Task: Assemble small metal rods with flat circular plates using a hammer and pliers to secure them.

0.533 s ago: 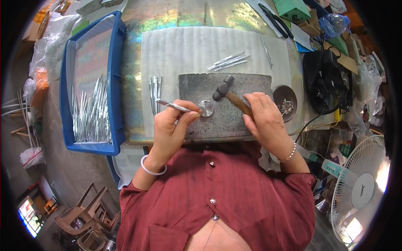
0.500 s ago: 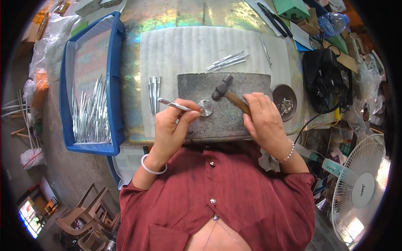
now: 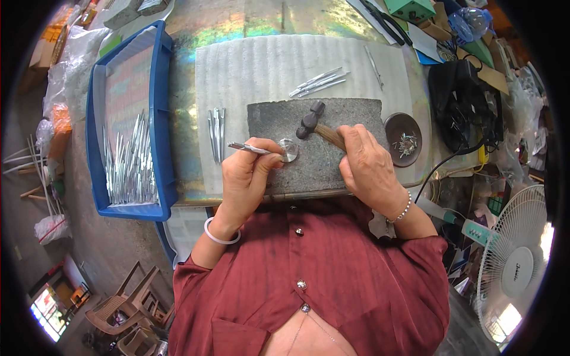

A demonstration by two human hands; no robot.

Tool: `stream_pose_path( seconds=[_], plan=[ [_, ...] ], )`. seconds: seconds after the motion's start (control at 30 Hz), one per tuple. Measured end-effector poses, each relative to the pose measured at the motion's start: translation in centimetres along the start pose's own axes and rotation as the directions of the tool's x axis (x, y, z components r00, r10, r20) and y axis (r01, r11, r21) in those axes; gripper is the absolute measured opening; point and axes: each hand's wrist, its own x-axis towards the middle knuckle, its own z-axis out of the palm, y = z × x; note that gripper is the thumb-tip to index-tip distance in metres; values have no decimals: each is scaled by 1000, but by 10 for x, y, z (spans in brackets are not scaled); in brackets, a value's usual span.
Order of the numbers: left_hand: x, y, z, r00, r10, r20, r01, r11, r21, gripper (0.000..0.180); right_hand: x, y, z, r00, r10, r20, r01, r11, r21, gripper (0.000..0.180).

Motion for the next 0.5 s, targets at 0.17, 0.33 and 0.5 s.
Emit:
stream_pose_path(
  seconds=[0.17,0.33,0.5],
  plan=[
    [2,1,0,1000,-20,7,20,1000,-15,4,1,2,-1,1000,10,3,-10,999,38,45],
    [3,3,1,1000,-22,0,22,1000,3,4,3,1,-2,999,33,-6,-33,995,90,41],
    [4,3,1,1000,1,2,-1,1000,15,3,3,2,-2,999,44,-2,-43,992,119,39]
  ],
)
